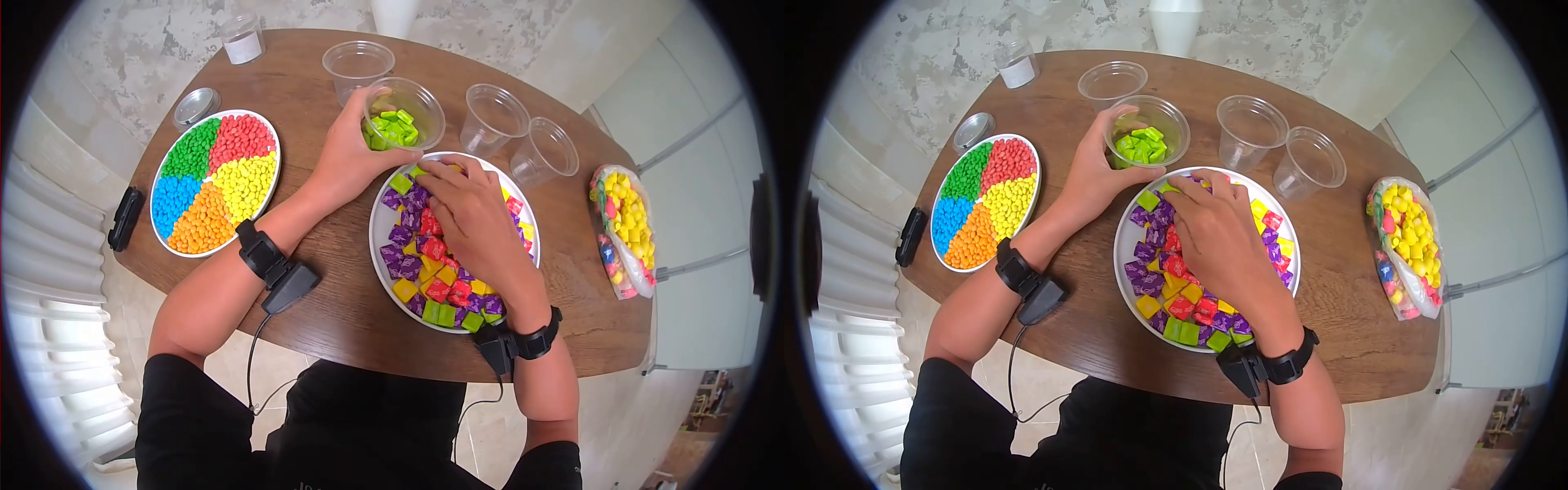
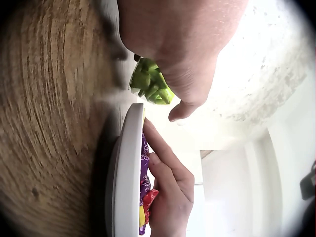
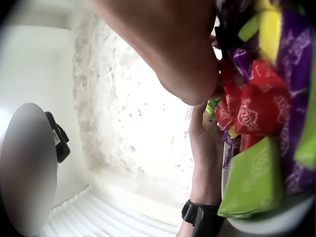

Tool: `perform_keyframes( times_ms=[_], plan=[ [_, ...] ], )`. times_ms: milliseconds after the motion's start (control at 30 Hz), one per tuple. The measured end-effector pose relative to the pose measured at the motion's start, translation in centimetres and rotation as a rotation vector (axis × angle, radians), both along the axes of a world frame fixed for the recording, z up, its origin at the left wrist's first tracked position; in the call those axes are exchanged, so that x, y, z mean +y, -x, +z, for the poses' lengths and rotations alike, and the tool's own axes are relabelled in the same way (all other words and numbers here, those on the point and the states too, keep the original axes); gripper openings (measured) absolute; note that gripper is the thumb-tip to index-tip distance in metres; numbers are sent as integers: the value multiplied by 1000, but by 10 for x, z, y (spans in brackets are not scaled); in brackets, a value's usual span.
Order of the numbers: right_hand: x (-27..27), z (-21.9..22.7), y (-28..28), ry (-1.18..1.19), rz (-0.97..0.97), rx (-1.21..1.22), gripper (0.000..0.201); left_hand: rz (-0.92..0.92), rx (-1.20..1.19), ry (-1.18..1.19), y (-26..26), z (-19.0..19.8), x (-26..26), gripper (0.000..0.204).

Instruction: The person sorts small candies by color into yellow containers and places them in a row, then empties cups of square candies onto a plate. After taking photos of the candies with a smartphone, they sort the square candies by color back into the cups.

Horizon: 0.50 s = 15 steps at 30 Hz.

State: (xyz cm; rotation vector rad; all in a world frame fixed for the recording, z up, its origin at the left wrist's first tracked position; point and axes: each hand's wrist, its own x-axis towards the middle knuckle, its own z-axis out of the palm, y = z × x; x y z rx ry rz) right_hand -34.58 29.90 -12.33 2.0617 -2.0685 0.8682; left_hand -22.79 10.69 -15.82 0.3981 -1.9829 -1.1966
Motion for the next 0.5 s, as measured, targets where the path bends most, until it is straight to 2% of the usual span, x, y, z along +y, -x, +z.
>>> perform_keyframes(
  times_ms=[500],
  plan=[
    [-3, -5, -3, -44, -91, 115, 28, -29, -7, 18, 0, 0, 3, 87]
  ],
)
